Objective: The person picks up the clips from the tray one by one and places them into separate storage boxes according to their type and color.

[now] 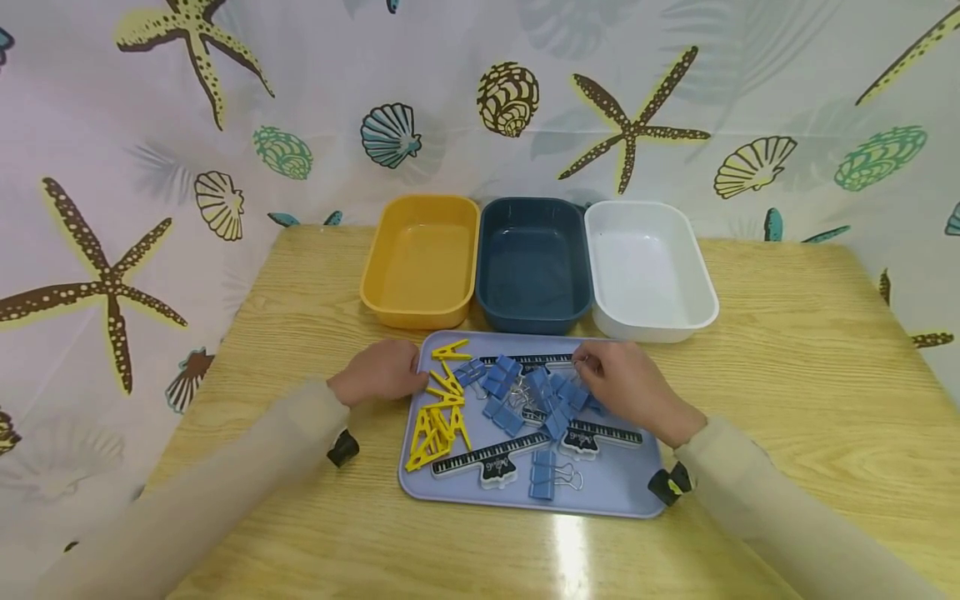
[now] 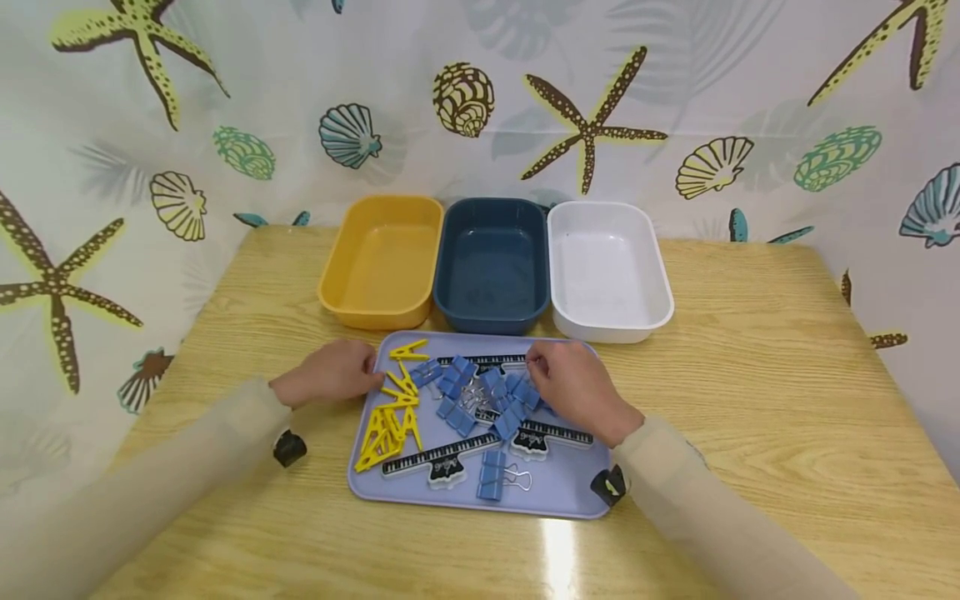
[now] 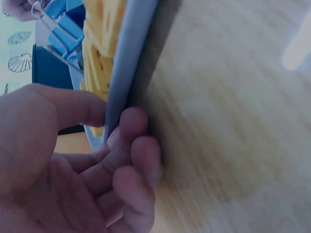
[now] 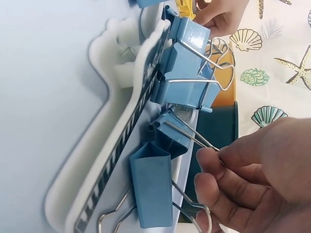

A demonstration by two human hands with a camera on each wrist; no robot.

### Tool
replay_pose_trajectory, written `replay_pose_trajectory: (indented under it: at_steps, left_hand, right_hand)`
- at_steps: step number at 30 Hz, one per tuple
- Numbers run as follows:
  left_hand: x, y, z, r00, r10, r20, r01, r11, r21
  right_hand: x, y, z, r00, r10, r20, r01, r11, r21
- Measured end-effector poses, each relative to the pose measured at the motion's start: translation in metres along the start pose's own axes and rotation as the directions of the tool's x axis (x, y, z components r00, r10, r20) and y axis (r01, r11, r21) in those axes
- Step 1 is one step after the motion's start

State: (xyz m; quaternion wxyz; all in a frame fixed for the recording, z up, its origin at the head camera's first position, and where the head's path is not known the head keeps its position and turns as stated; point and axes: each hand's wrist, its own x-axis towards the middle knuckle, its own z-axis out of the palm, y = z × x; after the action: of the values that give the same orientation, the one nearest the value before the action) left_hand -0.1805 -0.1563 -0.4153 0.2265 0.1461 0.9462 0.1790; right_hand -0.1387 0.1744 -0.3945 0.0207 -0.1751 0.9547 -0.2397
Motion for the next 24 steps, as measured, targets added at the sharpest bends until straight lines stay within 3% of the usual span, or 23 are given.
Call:
replay_pose_trajectory:
  at_steps: [5, 10, 19, 24]
  left_hand:
    - [0.0038, -0.0021, -0.0043, 0.994, 0.021, 0.104, -0.009, 0.994, -0.112]
    - [0.0044, -0.0029, -0.0044, 0.992, 0.045, 0.114, -0.028, 0.988, -0.149]
    - [0.0042, -0.0020, -0.0037, 0.994, 0.042, 0.101, -0.034, 0.996, -0.084]
    - [0.0022, 0.0015, -0.0077, 0.997, 0.021, 0.080, -0.022, 1.000, 0.007]
  right_hand:
    - [-0.0007, 0.0008, -0.0024, 1.000, 0.008, 0.002, -0.008, 1.000, 0.012]
    - [-0.0006, 0.0017, -0.0045, 1.000, 0.004, 0.003, -0.004, 1.000, 0.013]
    - [0.0001, 0.0005, -0.0096, 1.000, 0.018, 0.011, -0.019, 0.999, 0.034]
    - [0.0002, -0.0003, -0.0103, 1.000, 0.016, 0.012, -0.016, 0.999, 0.030]
